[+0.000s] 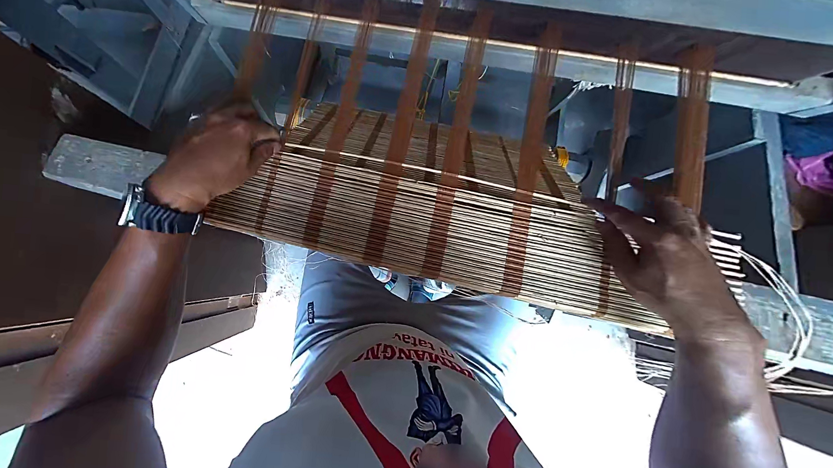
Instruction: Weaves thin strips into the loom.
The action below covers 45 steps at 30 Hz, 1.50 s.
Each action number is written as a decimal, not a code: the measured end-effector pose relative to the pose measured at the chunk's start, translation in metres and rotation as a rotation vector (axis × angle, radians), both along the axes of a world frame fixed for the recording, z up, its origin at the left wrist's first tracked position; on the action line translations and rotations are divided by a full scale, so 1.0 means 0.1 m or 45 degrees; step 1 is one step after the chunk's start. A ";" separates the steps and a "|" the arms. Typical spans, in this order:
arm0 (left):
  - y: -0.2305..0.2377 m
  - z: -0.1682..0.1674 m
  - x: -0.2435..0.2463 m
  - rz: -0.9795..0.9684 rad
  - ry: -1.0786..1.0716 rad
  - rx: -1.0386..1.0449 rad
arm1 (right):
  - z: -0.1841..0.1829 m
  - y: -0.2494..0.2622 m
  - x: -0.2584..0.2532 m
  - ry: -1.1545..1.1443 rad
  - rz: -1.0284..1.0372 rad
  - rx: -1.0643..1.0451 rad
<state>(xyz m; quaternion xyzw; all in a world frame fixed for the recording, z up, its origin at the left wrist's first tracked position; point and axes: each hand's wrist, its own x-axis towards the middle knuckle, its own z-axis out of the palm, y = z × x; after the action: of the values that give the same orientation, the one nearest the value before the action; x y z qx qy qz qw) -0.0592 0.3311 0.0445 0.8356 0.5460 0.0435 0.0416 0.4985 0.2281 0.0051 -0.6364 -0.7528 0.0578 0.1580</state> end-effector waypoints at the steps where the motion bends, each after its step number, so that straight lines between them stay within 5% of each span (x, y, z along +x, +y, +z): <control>1: -0.02 -0.04 -0.01 -0.011 -0.002 0.013 | -0.02 -0.01 -0.02 0.012 -0.003 -0.007; 7: -0.07 -0.11 -0.09 -0.062 -0.041 0.075 | -0.03 -0.05 -0.03 0.053 -0.013 0.013; 11: 0.09 0.18 0.06 -0.009 -0.096 0.068 | -0.01 -0.01 0.00 0.084 -0.035 0.017; 19: 1.46 0.89 1.08 0.069 -0.133 0.224 | 0.34 0.16 0.00 0.116 -0.119 0.124; 25: 2.04 0.69 1.73 0.118 0.010 0.132 | 0.78 0.29 0.02 0.078 -0.137 0.242; 34: 0.95 0.59 1.52 -0.006 0.054 0.099 | 1.01 0.67 0.17 0.071 -0.146 0.354; 41: 0.28 0.55 1.34 0.008 0.068 0.169 | 1.08 0.78 -0.14 -0.125 -0.275 -0.172; 45: 0.06 0.58 1.33 0.009 0.072 0.170 | 1.09 0.53 -0.22 -0.175 -0.374 -0.170</control>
<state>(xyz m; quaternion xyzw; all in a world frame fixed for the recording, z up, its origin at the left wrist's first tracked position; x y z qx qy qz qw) 0.0739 0.3370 0.1027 0.8355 0.5458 0.0564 -0.0297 0.4761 0.2808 0.1138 -0.7512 -0.6551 0.0405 0.0703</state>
